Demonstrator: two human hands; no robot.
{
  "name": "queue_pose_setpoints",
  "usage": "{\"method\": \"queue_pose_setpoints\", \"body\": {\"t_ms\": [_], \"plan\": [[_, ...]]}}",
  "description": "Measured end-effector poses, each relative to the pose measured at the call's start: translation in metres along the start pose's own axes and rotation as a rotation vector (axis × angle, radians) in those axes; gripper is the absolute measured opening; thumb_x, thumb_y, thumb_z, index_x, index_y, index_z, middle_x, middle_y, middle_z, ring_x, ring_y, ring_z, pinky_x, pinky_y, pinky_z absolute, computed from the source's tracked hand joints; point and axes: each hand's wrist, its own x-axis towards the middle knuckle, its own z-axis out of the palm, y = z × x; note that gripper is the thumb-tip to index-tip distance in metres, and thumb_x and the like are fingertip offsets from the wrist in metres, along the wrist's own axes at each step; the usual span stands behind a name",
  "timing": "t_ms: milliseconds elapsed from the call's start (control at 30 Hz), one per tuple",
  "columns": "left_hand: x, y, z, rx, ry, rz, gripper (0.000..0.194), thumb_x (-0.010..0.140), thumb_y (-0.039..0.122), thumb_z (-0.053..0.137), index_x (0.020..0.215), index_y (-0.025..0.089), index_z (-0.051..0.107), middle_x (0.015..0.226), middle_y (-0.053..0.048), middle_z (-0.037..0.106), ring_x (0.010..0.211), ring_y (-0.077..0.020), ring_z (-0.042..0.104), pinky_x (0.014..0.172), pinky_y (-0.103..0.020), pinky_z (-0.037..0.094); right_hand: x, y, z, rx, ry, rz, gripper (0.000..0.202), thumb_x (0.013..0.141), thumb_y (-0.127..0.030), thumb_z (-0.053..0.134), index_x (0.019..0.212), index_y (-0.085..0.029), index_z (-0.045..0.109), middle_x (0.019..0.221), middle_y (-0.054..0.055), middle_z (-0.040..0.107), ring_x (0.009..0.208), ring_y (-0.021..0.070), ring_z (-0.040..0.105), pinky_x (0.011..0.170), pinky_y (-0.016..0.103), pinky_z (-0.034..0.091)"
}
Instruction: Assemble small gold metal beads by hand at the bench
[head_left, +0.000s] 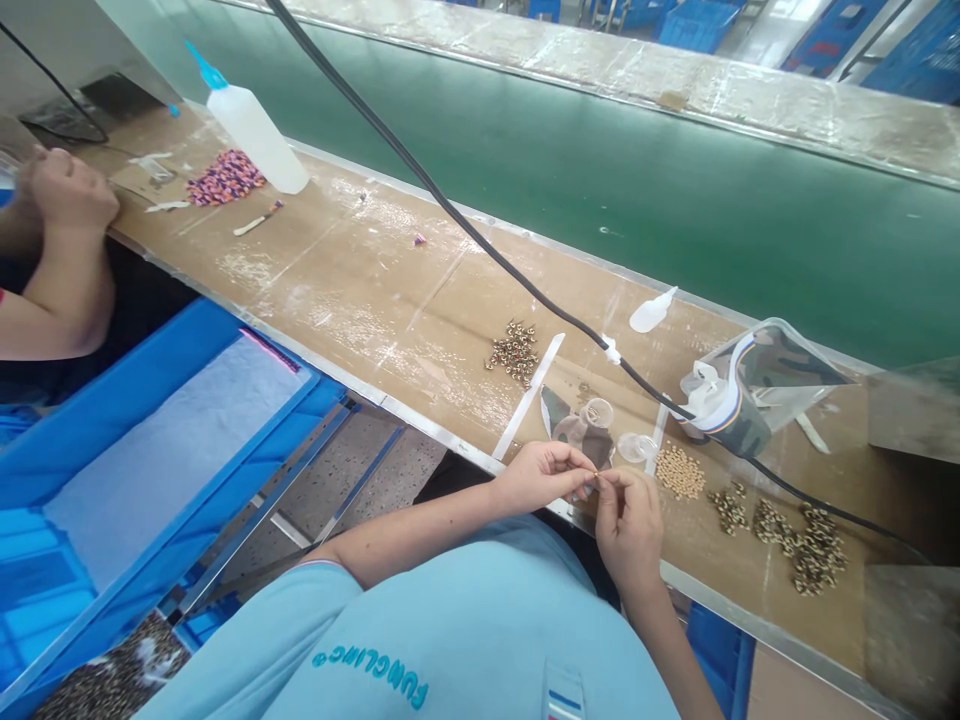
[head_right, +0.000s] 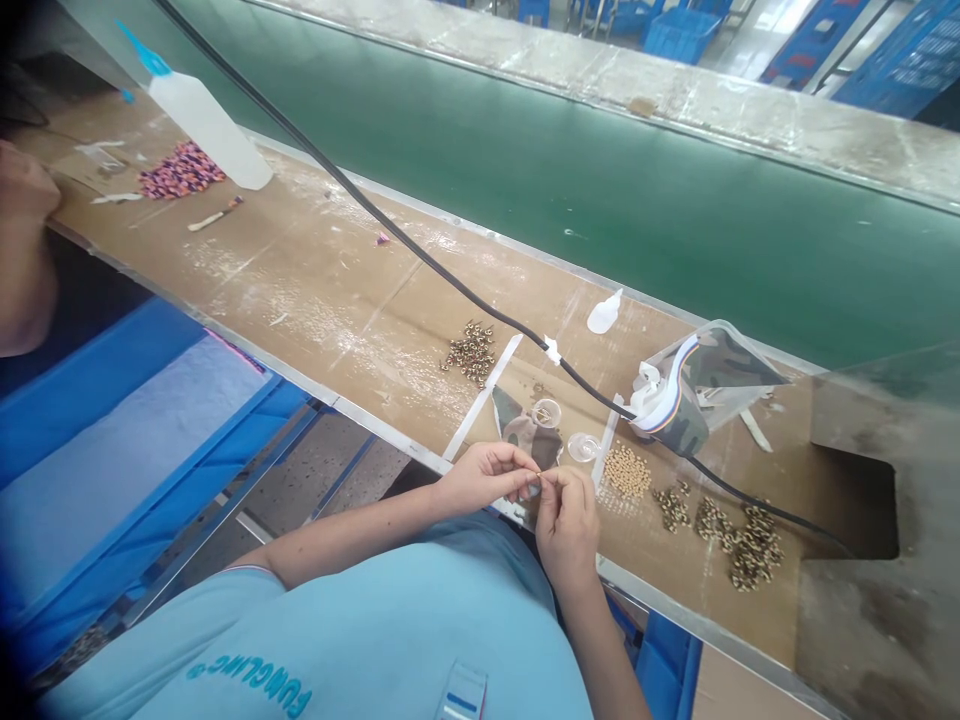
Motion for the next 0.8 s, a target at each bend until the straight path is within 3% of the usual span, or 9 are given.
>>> {"method": "queue_pose_setpoints", "body": {"t_ms": [333, 467, 567, 667, 800], "plan": [[0.004, -0.007, 0.001, 0.005, 0.009, 0.005, 0.043, 0.06, 0.049, 0.075, 0.077, 0.011, 0.063, 0.057, 0.001, 0.059, 0.053, -0.0076, 0.055, 0.054, -0.021, 0.045, -0.003, 0.011, 0.002, -0.012, -0.003, -0.006, 0.017, 0.093, -0.029, 0.04, 0.084, -0.021, 0.052, 0.076, 0.003, 0.057, 0.073, 0.0163, 0.052, 0.067, 0.03, 0.038], [0.003, -0.009, -0.003, 0.063, 0.024, 0.061, 0.033, 0.07, 0.043, 0.069, 0.081, 0.012, 0.063, 0.06, 0.0, 0.06, 0.056, -0.0098, 0.057, 0.056, -0.023, 0.047, -0.006, 0.019, 0.003, -0.011, 0.015, 0.041, 0.023, 0.093, -0.037, 0.04, 0.083, -0.02, 0.053, 0.075, 0.005, 0.057, 0.071, 0.0181, 0.052, 0.067, 0.032, 0.037], [0.0, 0.004, -0.022, 0.327, 0.187, 0.225, 0.015, 0.077, 0.028, 0.062, 0.082, 0.014, 0.065, 0.067, -0.003, 0.064, 0.063, -0.0117, 0.06, 0.062, -0.024, 0.049, -0.005, 0.021, 0.003, -0.004, 0.027, 0.087, 0.028, 0.092, -0.043, 0.04, 0.082, -0.02, 0.053, 0.075, 0.006, 0.057, 0.071, 0.0193, 0.052, 0.067, 0.033, 0.036], [-0.001, 0.029, -0.054, 0.685, 0.488, 0.44, 0.009, 0.079, 0.018, 0.057, 0.083, 0.017, 0.066, 0.086, -0.005, 0.068, 0.083, -0.0155, 0.061, 0.08, -0.029, 0.048, -0.003, 0.019, 0.002, 0.003, 0.025, 0.1, 0.032, 0.092, -0.046, 0.038, 0.08, -0.02, 0.053, 0.073, 0.006, 0.056, 0.07, 0.0195, 0.052, 0.066, 0.033, 0.036], [0.002, 0.059, -0.092, 0.92, 0.788, 0.435, 0.013, 0.081, 0.013, 0.052, 0.085, 0.017, 0.064, 0.089, -0.006, 0.065, 0.085, -0.0168, 0.059, 0.083, -0.032, 0.047, -0.001, 0.018, 0.002, 0.015, 0.034, 0.113, 0.034, 0.091, -0.048, 0.038, 0.08, -0.02, 0.052, 0.073, 0.006, 0.056, 0.07, 0.0195, 0.052, 0.066, 0.033, 0.036]]}}
